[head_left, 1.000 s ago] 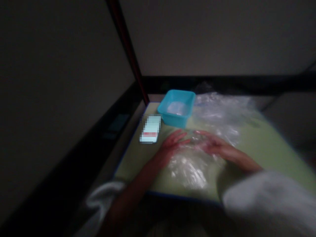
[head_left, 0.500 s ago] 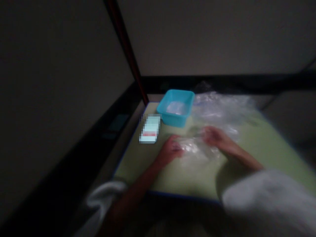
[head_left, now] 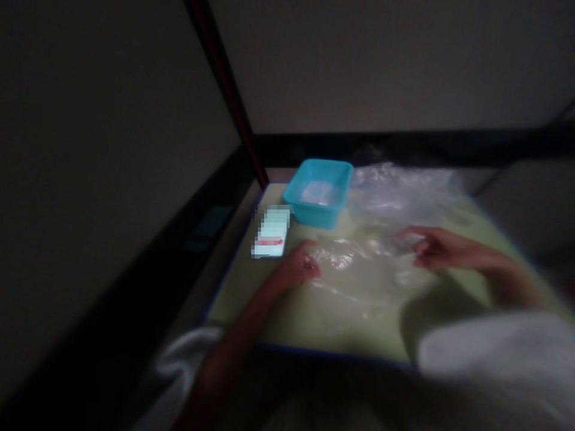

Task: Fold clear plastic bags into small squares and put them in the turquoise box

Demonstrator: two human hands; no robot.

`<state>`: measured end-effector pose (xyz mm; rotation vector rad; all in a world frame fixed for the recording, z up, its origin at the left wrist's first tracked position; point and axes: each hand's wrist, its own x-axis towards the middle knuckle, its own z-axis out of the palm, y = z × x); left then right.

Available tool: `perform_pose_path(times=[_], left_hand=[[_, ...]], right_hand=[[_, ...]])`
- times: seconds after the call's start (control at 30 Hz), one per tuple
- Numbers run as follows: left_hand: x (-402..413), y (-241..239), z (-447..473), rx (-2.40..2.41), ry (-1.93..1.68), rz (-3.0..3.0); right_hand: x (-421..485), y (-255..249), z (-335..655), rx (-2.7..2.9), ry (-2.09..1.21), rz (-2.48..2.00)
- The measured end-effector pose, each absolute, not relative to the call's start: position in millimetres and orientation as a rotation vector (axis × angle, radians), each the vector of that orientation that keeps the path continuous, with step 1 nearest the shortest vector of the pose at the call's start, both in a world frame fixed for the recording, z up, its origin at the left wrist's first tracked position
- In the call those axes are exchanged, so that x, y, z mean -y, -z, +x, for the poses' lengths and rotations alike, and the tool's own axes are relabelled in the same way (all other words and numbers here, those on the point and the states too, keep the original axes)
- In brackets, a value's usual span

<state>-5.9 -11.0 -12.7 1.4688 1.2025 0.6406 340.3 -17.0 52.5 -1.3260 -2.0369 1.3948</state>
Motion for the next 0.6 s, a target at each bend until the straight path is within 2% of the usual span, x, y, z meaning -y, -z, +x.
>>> perform_pose_path(times=[0.1, 0.23, 0.3, 0.4, 0.5, 0.6], left_hand=[[7.6, 14.7, -6.2, -1.28, -0.707, 1.518], [10.9, 14.2, 0.4, -1.411, -0.834, 1.609], [19.9, 11.1, 8.4, -1.479, -0.94, 1.766], [43.1, 5.7, 26.4, -1.411, -0.994, 2.086], [67.2, 4.1, 45.8, -1.102, -0.778, 2.307], [78.3, 7.3, 56.8, -0.935, -0.56, 2.441]], right_hand=[[10.1, -42.7, 356.7, 2.14, -1.058, -1.491], [3.9, -36.5, 367.4, 2.102, -0.382, -1.7], [5.3, -39.6, 360.8, 2.029, -0.228, -1.69], [11.4, -47.1, 340.1, 2.087, -0.43, -1.533], [17.7, -51.2, 321.8, 2.244, -0.848, -1.36], [22.0, -50.9, 313.6, 2.322, -1.083, -1.311]])
